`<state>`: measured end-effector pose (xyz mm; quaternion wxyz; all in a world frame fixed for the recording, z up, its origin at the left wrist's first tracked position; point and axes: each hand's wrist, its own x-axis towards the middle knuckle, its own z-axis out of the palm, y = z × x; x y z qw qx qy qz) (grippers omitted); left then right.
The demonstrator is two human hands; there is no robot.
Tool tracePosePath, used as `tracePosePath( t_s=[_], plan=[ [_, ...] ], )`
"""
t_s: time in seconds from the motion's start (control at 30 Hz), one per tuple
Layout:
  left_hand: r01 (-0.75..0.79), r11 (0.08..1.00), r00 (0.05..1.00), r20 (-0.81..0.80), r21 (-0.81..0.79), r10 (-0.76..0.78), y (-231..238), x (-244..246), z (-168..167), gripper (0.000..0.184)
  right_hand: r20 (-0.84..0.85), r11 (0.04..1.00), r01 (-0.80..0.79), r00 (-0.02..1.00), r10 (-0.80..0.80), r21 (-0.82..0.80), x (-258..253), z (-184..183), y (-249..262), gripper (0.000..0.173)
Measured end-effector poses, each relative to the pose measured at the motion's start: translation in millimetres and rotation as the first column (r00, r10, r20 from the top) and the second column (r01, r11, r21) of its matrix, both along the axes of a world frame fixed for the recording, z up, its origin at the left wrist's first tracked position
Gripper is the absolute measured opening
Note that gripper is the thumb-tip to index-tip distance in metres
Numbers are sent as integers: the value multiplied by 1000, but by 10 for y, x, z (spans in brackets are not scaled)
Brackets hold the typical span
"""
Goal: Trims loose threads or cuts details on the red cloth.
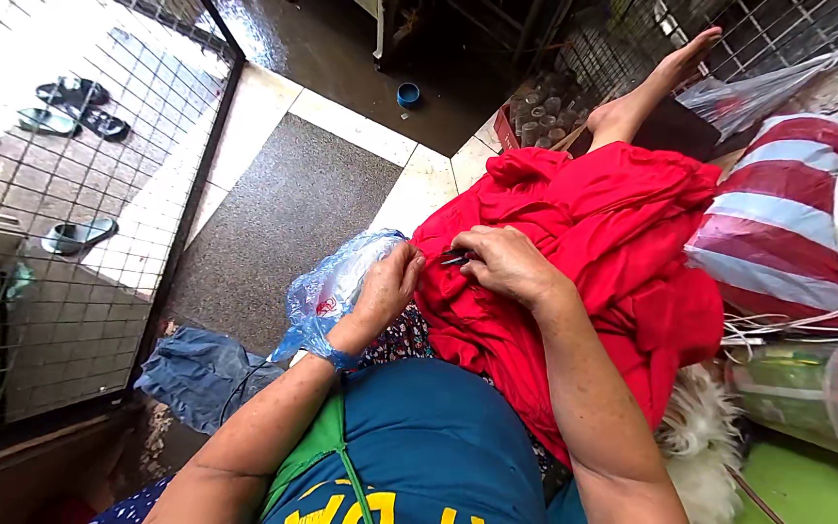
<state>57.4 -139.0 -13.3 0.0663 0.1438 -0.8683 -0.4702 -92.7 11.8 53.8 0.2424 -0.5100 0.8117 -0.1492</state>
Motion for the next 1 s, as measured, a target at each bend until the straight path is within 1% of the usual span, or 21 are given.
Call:
tracePosePath(
  t_s=[0.17,0.3,0.4,0.43,0.5,0.53,0.57,0.63,0.7,0.73,0.77,0.83,0.87,0.9,0.93,0.97,1.0],
  plan=[
    [32,999,998,-53,6,-32,44,-2,41,22,-75,1000,-1,997,0,-20,78,-49,-34,17],
    [37,999,998,-54,0,-37,62,-15,57,22,-76,1000,-21,997,20,-15,93,-82,-49,19],
    [34,999,997,-75,-2,-34,64,-16,45,21,-71,999,-38,997,35,-37,92,-91,-48,15],
    [32,1000,996,-78,2,-31,59,-11,46,21,-74,998,-18,997,14,-63,83,-91,-44,15],
    [56,998,997,-46,18,-55,43,13,101,22,-98,988,68,992,-82,-136,48,-99,-42,15],
    [99,994,995,-12,42,-99,41,33,169,22,-94,975,133,984,-151,-179,22,-101,-48,16],
    [173,982,984,21,80,-175,53,56,264,23,-63,955,204,973,-222,-215,-8,-91,-56,20],
    [371,920,927,13,124,-375,163,120,490,26,77,901,332,943,-324,-279,-47,-79,-78,26],
    [571,815,821,-100,99,-562,354,180,677,27,211,842,401,915,-345,-362,-18,-100,-119,31],
    [646,759,760,-165,80,-629,453,202,759,26,253,821,408,910,-329,-400,22,-110,-150,36],
    [703,708,702,-219,61,-678,545,221,834,25,283,809,410,907,-311,-422,75,-125,-190,47],
    [781,624,599,-314,25,-737,686,257,932,23,313,822,415,899,-306,-389,212,-148,-291,74],
    [807,590,560,-344,21,-753,717,273,961,23,307,842,412,899,-313,-348,280,-167,-343,75],
    [816,578,546,-355,19,-759,710,291,980,23,278,861,402,905,-323,-311,334,-193,-385,66],
    [796,606,573,-338,9,-747,661,315,987,24,242,878,387,914,-326,-281,369,-227,-409,49],
    [741,671,640,-289,-15,-712,574,344,986,25,221,894,366,923,-315,-259,383,-243,-413,36],
    [652,757,733,-217,-47,-645,461,371,971,26,216,905,340,933,-289,-258,375,-248,-400,26]
  ],
)
